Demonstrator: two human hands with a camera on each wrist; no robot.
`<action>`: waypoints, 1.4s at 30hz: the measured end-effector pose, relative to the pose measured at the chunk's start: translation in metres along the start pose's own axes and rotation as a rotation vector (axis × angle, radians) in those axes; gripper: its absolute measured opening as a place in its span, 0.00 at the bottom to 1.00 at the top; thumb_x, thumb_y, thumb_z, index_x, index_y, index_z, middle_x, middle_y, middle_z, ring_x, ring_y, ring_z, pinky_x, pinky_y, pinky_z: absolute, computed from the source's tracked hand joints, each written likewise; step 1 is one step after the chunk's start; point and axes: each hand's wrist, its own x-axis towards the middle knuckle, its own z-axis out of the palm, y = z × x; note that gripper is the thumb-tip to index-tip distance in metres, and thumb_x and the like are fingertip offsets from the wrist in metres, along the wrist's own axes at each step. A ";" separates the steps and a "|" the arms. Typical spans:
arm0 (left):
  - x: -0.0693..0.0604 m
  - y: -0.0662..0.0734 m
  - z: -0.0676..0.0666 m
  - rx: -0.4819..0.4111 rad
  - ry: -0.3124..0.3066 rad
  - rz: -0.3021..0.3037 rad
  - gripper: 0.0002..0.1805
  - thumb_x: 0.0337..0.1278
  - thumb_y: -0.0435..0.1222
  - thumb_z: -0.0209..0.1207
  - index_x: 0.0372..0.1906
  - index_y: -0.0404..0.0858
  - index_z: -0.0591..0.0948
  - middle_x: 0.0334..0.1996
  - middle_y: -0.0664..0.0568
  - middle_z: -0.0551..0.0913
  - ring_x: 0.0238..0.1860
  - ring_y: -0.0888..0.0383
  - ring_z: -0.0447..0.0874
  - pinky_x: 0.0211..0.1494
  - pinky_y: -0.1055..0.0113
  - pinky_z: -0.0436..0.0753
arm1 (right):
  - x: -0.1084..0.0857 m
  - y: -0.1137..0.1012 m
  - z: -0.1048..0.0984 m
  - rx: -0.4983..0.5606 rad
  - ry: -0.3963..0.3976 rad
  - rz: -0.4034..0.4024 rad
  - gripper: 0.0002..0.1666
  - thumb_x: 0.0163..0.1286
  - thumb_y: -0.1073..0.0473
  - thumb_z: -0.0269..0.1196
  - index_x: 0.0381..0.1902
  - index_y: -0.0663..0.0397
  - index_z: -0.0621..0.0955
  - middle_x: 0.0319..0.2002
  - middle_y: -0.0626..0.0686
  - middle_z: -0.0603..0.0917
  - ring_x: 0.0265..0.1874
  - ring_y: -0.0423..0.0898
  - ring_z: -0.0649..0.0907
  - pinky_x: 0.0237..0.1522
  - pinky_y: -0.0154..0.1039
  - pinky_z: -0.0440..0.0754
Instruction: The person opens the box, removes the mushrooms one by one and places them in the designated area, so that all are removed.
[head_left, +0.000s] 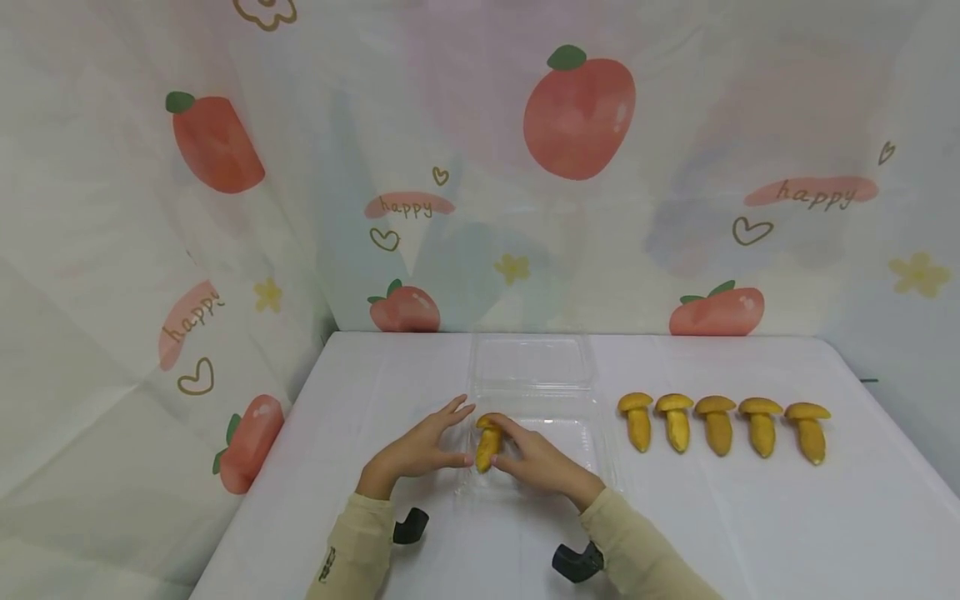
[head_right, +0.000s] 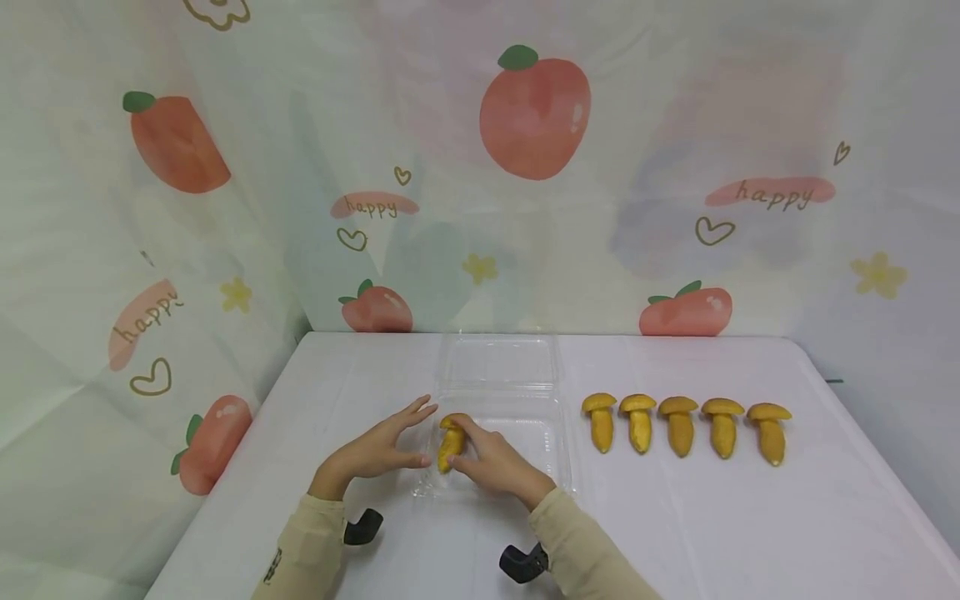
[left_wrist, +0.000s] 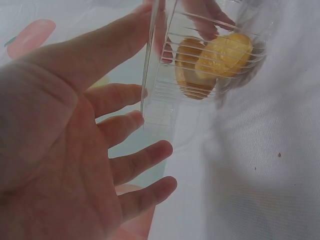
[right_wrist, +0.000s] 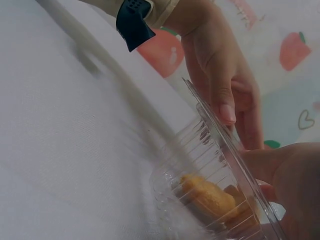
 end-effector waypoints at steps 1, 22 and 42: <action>0.000 0.000 0.000 0.000 -0.001 -0.001 0.45 0.61 0.43 0.69 0.79 0.39 0.60 0.83 0.42 0.48 0.81 0.37 0.49 0.78 0.35 0.57 | 0.001 0.000 0.000 0.004 -0.001 -0.001 0.36 0.75 0.59 0.60 0.76 0.58 0.62 0.74 0.66 0.69 0.72 0.68 0.69 0.71 0.68 0.66; -0.001 0.001 0.000 0.006 -0.005 0.008 0.45 0.62 0.43 0.68 0.79 0.38 0.59 0.82 0.40 0.48 0.81 0.37 0.49 0.78 0.35 0.58 | 0.005 0.000 -0.001 -0.004 0.037 0.012 0.31 0.76 0.58 0.60 0.72 0.60 0.68 0.66 0.62 0.78 0.64 0.63 0.78 0.67 0.64 0.73; 0.000 0.000 -0.001 -0.012 -0.004 -0.001 0.46 0.61 0.42 0.69 0.79 0.38 0.59 0.83 0.41 0.48 0.82 0.39 0.47 0.79 0.36 0.56 | -0.025 0.007 -0.034 0.051 0.291 0.079 0.28 0.72 0.61 0.64 0.68 0.47 0.73 0.62 0.54 0.80 0.59 0.55 0.77 0.50 0.45 0.79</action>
